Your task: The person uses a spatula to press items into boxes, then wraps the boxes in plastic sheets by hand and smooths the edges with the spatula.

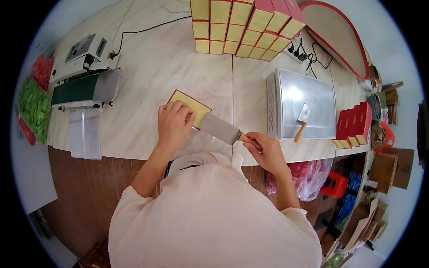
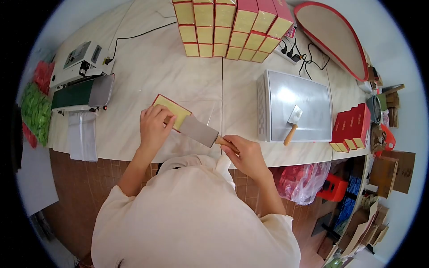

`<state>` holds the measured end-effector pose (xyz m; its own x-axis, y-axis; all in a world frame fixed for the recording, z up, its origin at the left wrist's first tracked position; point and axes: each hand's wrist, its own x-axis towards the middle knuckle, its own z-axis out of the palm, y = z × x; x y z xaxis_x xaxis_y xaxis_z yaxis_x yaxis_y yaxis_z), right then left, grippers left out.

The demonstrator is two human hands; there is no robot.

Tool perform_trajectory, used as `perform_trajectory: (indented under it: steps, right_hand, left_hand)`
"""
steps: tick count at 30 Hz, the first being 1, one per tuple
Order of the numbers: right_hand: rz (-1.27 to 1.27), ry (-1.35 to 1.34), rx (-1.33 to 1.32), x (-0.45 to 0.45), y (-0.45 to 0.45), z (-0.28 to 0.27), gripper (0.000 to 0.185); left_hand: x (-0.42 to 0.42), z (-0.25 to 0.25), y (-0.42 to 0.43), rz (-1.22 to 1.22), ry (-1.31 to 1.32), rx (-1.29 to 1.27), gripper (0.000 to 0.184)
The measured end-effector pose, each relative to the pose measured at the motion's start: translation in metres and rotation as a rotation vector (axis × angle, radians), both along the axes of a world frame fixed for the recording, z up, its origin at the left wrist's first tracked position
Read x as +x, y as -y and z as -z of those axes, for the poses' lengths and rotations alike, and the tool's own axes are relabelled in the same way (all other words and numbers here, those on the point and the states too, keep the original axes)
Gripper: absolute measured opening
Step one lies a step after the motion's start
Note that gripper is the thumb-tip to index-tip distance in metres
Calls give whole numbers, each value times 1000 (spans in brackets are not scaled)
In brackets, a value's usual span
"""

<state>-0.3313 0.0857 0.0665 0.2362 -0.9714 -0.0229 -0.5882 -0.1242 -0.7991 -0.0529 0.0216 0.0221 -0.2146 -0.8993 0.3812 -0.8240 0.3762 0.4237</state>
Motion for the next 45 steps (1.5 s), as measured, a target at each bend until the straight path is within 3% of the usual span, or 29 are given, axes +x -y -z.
perform_trajectory:
  steps: [6,9,11,18,23,36,45]
  right_hand:
    - [-16,-26,-132,17,1,8,20]
    - [-46,-85,-190,26,7,9,19]
    - [-49,-87,-247,32,11,12,18]
    - [-7,-118,-326,41,22,20,18]
    - [12,-149,-358,42,22,20,18]
    - [37,-264,-309,44,21,10,18]
    - [-17,-155,-175,15,5,-27,23]
  left_hand:
    - [1,-4,7,-113,-29,11,15]
    - [8,-2,14,-63,-101,-50,13]
    - [18,5,16,124,-102,79,9]
    - [20,9,11,133,-127,105,6]
    - [20,17,11,178,-81,-47,9]
    - [19,8,11,207,-102,-6,7]
    - [24,19,5,131,-163,-55,8]
